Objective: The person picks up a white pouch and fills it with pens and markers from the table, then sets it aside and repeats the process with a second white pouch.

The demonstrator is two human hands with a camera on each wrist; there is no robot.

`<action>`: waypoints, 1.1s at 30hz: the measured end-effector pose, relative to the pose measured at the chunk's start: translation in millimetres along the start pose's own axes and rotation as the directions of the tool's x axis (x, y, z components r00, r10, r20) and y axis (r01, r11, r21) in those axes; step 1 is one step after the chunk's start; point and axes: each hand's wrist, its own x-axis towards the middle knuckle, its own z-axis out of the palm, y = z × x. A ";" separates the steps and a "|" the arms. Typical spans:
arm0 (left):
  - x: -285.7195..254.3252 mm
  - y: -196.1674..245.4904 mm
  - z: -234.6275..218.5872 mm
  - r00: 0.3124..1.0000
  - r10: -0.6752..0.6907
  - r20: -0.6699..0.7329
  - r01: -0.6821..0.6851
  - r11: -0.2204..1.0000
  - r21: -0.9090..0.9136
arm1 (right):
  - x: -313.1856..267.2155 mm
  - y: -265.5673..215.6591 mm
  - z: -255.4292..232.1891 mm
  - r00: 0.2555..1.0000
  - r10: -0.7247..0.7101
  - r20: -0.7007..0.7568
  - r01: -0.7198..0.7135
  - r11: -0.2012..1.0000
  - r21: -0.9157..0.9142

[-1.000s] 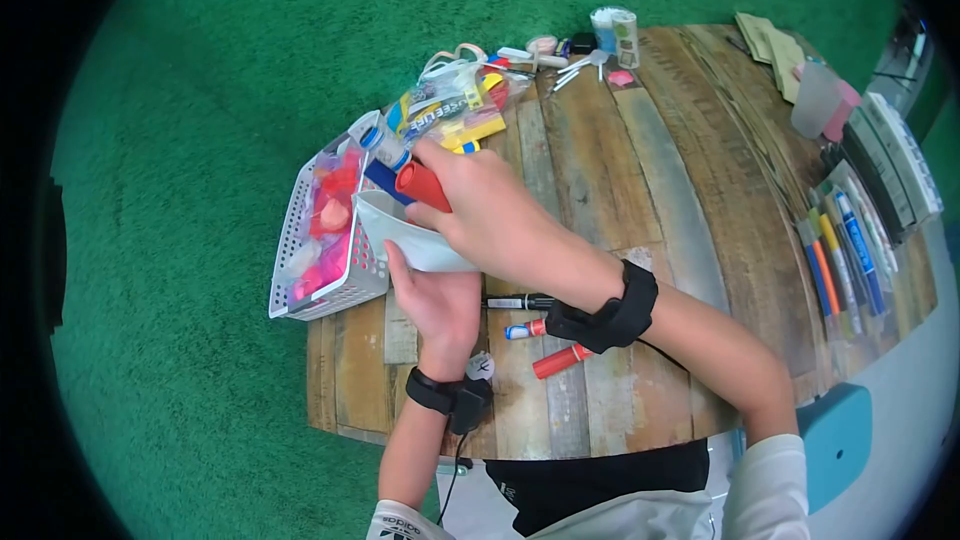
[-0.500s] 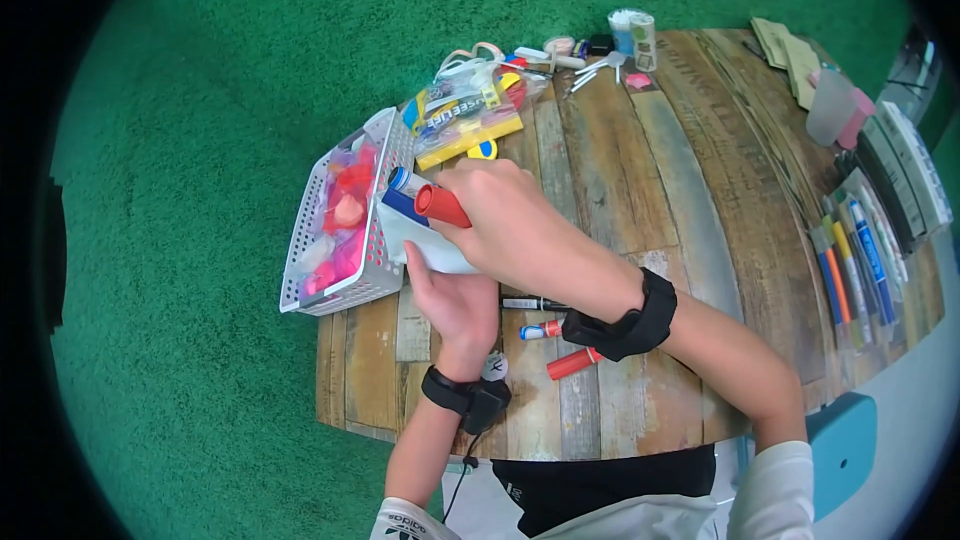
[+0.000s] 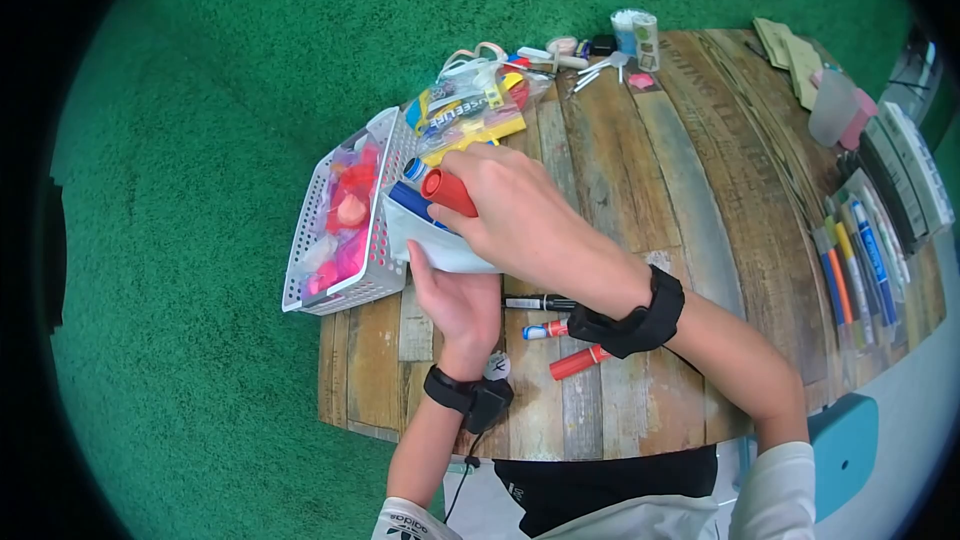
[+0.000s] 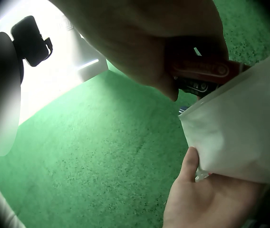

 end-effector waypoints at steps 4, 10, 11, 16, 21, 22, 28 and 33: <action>-2.9 0.2 5.6 1.000 0.002 -0.016 -0.002 1.000 0.002 | -0.9 4.7 9.7 0.990 -0.056 -0.129 0.064 0.996 0.056; -2.7 0.2 3.3 1.000 -0.008 -0.020 0.008 1.000 -0.007 | -0.9 -0.5 1.3 0.999 0.032 0.017 -0.033 0.993 0.117; -2.2 -0.5 0.7 1.000 -0.020 -0.024 0.020 1.000 -0.007 | -1.3 2.7 4.2 1.000 -0.006 -0.004 0.007 0.995 0.104; -4.2 0.0 8.8 1.000 -0.027 0.005 0.027 1.000 -0.015 | -0.4 -1.1 -0.4 0.999 0.032 0.043 -0.036 0.994 0.106; -7.0 1.9 12.9 0.997 -0.059 -0.043 0.057 0.997 -0.056 | 0.6 6.3 3.1 0.998 -0.059 -0.030 0.062 0.994 0.088; -6.7 1.7 12.5 0.997 -0.059 -0.043 0.057 0.997 -0.056 | 0.8 6.2 3.2 0.998 -0.059 -0.030 0.062 0.994 0.088; -7.2 4.8 13.9 0.994 -0.110 0.024 0.111 0.993 -0.033 | 0.3 4.5 -0.4 0.999 -0.055 -0.002 0.055 0.994 0.095; -10.9 5.6 13.2 0.987 -0.164 0.009 0.164 0.986 -0.025 | -1.9 10.9 -0.7 0.980 -0.070 0.184 0.077 0.996 -0.034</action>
